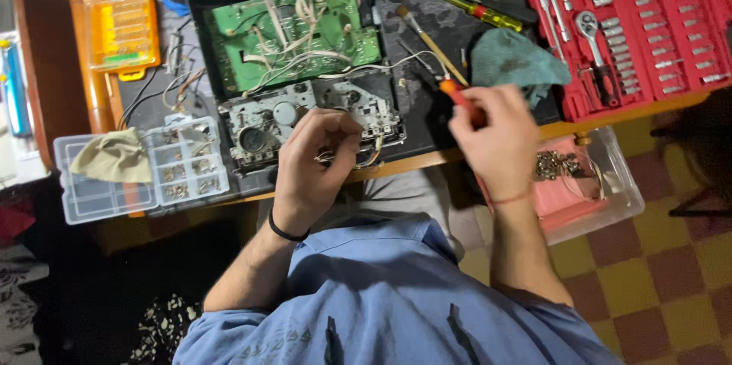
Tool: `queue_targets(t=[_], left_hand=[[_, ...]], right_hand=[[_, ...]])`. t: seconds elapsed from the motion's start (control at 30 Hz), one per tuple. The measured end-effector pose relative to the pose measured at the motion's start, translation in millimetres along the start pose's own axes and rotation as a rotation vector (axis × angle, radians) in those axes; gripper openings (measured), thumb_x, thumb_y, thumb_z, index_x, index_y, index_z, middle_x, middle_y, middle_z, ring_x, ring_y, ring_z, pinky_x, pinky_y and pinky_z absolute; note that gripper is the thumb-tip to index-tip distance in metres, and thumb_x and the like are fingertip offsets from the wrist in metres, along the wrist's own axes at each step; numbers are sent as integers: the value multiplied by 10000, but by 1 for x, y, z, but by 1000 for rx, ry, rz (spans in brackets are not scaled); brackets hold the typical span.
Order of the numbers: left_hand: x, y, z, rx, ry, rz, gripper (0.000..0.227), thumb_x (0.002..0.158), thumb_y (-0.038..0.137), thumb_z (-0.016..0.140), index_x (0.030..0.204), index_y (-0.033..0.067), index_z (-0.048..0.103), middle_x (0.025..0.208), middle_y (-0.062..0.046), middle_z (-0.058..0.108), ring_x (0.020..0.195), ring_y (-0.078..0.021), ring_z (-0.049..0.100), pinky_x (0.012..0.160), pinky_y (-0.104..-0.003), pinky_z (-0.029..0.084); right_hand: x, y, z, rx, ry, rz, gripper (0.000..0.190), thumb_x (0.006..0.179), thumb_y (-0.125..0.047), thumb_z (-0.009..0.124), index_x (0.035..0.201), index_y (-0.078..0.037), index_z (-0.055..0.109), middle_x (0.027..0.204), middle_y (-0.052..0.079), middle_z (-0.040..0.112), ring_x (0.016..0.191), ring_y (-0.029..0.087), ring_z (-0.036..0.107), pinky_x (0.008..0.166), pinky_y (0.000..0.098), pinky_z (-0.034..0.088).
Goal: The person uses a screwdriver to remove screws from a disassembled electronic device and places them into a compartmentalized parts box. They repeat this process for several screws, organizing them by size and type.
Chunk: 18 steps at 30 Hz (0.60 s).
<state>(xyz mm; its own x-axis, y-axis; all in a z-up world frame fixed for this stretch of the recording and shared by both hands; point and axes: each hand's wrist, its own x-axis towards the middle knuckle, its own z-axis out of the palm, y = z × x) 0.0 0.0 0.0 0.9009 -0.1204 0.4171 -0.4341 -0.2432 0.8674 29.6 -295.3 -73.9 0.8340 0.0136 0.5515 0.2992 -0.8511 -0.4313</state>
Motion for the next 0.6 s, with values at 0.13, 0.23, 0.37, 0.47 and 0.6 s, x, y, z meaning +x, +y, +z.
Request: queue_targets(t=[0.13,0.23,0.37,0.47,0.6], left_hand=[[-2,9,-17,-13,23,-16,125,1104,-39,659,1184,48,698,1026,-171,698,821,-323,746,716,-444,640],[-3,12,-25,-11,38,7,114,1133,-37,640,1206,44,674,1048,-159,674,876,-320,751,759,-459,646],[-5,7,-37,-13,45,32,104,1149,-18,639,1220,50,671,1071,-144,671,912,-323,761,781,-456,647],[-8,3,-44,-20,72,46,89,1153,-9,638,1208,49,679,1058,-137,672,890,-316,765,767,-449,646],[-11,1,-54,-28,101,51,102,1161,-11,621,1219,43,685,1049,-140,672,892,-324,768,758,-463,646]], right_hand=[[8,13,-40,180,21,0,198,976,-32,861,1157,-102,826,1069,93,706,1052,345,726,958,421,582],[19,-8,-45,311,127,-43,141,1028,11,768,1169,11,773,1118,170,650,1086,379,674,1016,465,550],[24,-39,-14,559,107,-130,164,1011,-80,730,1138,-1,798,1105,187,727,1085,388,704,986,492,533],[28,-71,-2,651,73,-198,157,961,-102,798,1096,-34,840,1061,148,805,1000,361,768,913,462,588],[34,-98,7,779,114,-301,106,996,-95,812,1035,-1,840,986,162,809,886,335,765,816,445,613]])
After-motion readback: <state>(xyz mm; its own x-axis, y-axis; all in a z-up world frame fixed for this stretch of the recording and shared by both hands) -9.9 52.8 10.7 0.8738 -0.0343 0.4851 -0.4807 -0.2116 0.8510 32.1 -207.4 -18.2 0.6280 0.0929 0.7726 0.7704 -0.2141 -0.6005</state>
